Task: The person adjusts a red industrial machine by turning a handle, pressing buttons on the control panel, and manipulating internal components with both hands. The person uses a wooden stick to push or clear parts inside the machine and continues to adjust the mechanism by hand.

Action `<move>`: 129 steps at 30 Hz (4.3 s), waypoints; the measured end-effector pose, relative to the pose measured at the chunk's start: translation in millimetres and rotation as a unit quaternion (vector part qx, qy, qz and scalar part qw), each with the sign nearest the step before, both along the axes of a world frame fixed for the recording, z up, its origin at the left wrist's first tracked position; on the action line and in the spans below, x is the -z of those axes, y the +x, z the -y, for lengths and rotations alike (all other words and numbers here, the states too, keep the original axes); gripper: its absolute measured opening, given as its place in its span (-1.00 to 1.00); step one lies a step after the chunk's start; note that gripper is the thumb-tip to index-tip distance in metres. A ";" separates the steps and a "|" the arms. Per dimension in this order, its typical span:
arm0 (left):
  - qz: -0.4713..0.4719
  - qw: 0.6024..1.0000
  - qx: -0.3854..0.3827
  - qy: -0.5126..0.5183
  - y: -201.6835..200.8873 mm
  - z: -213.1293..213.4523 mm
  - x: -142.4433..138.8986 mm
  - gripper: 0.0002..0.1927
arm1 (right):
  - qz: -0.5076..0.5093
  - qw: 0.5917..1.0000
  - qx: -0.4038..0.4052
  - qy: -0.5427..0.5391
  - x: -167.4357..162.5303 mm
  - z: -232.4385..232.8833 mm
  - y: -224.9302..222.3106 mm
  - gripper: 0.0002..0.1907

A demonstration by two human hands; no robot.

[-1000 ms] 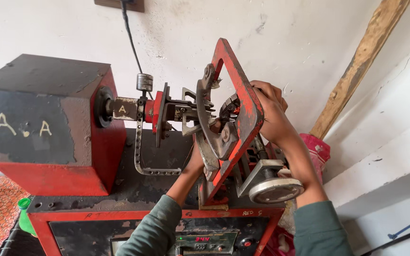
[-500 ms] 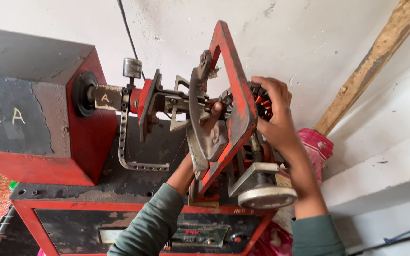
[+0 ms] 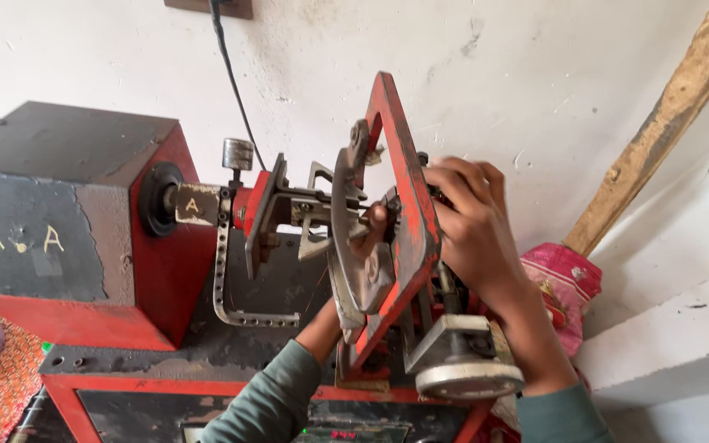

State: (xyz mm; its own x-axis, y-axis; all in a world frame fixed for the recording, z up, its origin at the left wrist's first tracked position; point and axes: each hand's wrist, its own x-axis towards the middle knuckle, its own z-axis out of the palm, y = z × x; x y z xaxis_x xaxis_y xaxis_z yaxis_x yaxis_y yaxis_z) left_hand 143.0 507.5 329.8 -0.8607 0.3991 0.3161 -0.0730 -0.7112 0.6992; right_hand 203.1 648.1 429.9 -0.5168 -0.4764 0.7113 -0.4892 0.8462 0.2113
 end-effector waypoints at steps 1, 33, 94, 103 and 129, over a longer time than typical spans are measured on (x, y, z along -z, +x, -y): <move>-0.010 1.000 -0.009 -0.007 -0.5 0.4 1.0 -0.53 | -0.004 1.000 -0.004 -0.017 2.8 -2.2 -1.6 -0.80; -0.126 0.986 -0.087 -0.069 -28.7 -18.1 11.3 -0.66 | 0.013 0.983 -0.005 -0.184 7.4 -9.5 -4.5 -0.62; -0.084 0.996 -0.005 0.015 -29.2 -26.6 24.2 -0.49 | 0.208 0.897 -0.020 -0.390 10.5 -22.4 -18.2 -0.71; -0.053 0.996 -0.059 -0.026 -33.2 -26.8 20.4 -0.36 | 0.179 0.914 0.022 -0.364 12.1 -20.2 -19.8 -0.66; -0.191 0.920 0.147 0.310 -122.5 -86.1 133.7 -0.60 | 0.207 0.897 -0.017 -0.391 10.5 -28.9 -26.5 -0.69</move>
State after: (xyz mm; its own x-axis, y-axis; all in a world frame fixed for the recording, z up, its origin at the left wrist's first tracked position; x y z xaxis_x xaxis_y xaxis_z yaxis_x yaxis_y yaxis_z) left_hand 20.5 593.6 196.1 -0.5235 0.2393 0.8177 -0.1602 -0.9703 0.1814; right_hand 176.5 677.0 419.5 -0.8081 0.0639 0.5856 -0.4169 0.6403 -0.6452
